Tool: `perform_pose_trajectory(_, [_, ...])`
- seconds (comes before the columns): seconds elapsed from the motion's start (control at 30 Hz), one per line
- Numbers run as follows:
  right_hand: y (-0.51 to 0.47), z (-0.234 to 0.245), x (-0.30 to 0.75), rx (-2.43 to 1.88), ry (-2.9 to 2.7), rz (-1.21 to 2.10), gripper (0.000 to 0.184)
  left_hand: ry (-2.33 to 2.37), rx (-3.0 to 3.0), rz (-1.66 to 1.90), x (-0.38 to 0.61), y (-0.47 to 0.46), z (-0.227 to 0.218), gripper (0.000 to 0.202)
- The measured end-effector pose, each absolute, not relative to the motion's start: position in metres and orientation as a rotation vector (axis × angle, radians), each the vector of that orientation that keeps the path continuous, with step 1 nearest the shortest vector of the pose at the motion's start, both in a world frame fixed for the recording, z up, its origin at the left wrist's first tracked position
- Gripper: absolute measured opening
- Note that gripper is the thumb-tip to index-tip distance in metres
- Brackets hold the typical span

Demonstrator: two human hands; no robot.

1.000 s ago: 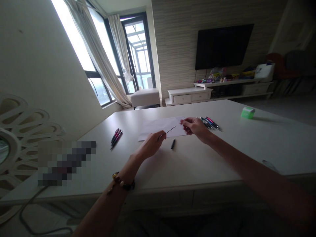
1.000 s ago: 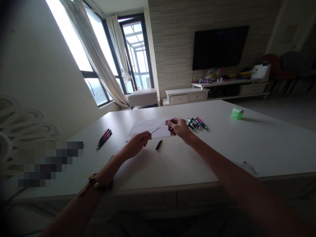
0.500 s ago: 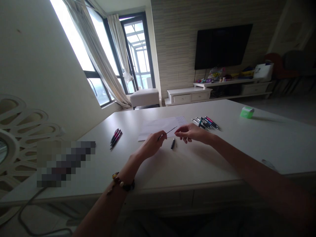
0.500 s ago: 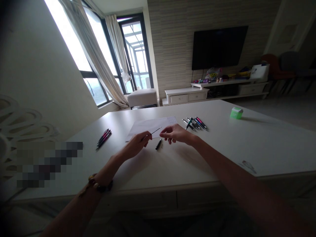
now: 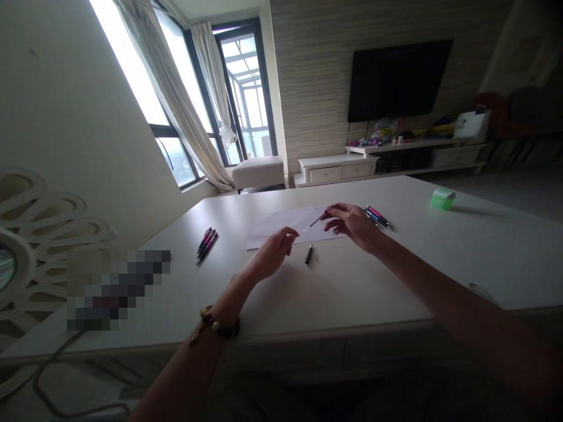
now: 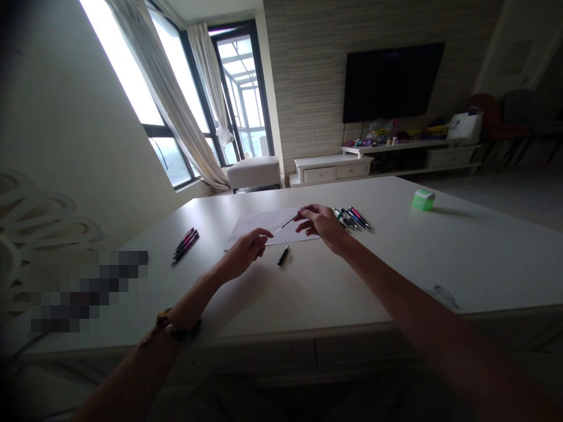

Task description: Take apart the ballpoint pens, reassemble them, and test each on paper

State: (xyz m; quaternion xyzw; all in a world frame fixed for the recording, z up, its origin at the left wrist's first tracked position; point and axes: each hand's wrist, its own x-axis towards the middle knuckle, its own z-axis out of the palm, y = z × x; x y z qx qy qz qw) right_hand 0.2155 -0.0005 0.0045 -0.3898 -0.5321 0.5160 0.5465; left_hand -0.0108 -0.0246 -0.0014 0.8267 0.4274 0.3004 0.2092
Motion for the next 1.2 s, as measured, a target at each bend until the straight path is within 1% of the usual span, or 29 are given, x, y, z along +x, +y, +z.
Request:
perform_pose_trajectory(0.07, [0.002, 0.005, 0.221, -0.998, -1.306, 1.269, 0.010, 1.184, 2.255, 0.852, -0.011, -0.024, -0.002, 0.034])
perform_pose_trajectory(0.13, [0.004, 0.000, 0.224, -1.116, -1.426, 1.271, 0.010, 1.170, 2.200, 0.844, -0.011, -0.024, -0.003, 0.034])
perform_pose_trajectory(0.27, [0.004, -0.012, 0.220, -1.350, -1.814, 1.110, 0.016, 1.257, 2.175, 0.832, -0.011, -0.026, -0.001, 0.035])
perform_pose_trajectory(0.37, [0.002, -0.015, 0.216, -1.408, -1.969, 0.998, 0.021, 1.296, 2.188, 0.807, -0.012, -0.027, 0.000, 0.036])
perform_pose_trajectory(0.47, [0.001, -0.013, 0.216, -1.435, -1.940, 0.878, 0.026, 1.285, 2.207, 0.772, -0.012, -0.027, -0.001, 0.038])
perform_pose_trajectory(0.6, [0.005, -0.012, 0.219, -1.453, -1.852, 0.733, 0.021, 1.307, 2.280, 0.739, -0.013, -0.027, -0.004, 0.040])
perform_pose_trajectory(0.73, [0.010, -0.015, 0.221, -1.441, -1.817, 0.691, 0.017, 1.303, 2.335, 0.718, -0.014, -0.025, -0.006, 0.042])
perform_pose_trajectory(0.83, [0.011, -0.018, 0.219, -1.413, -1.786, 0.699, 0.014, 1.379, 2.299, 0.771, -0.016, -0.022, -0.007, 0.040])
perform_pose_trajectory(0.93, [0.010, -0.015, 0.218, -1.332, -1.591, 0.781, 0.011, 1.500, 2.189, 0.978, -0.019, -0.017, -0.004, 0.033])
perform_pose_trajectory(1.0, [0.010, -0.009, 0.219, -1.206, -1.309, 0.946, 0.014, 1.539, 2.004, 1.256, -0.021, -0.013, 0.001, 0.028])
perform_pose_trajectory(1.1, [0.011, 0.003, 0.229, -0.963, -0.851, 1.174, 0.019, 1.423, 1.506, 1.718, -0.026, -0.008, 0.011, 0.022])
perform_pose_trajectory(1.2, [0.013, 0.012, 0.244, -0.833, -0.577, 1.181, 0.023, 1.315, 1.051, 1.972, -0.036, -0.006, 0.018, 0.019])
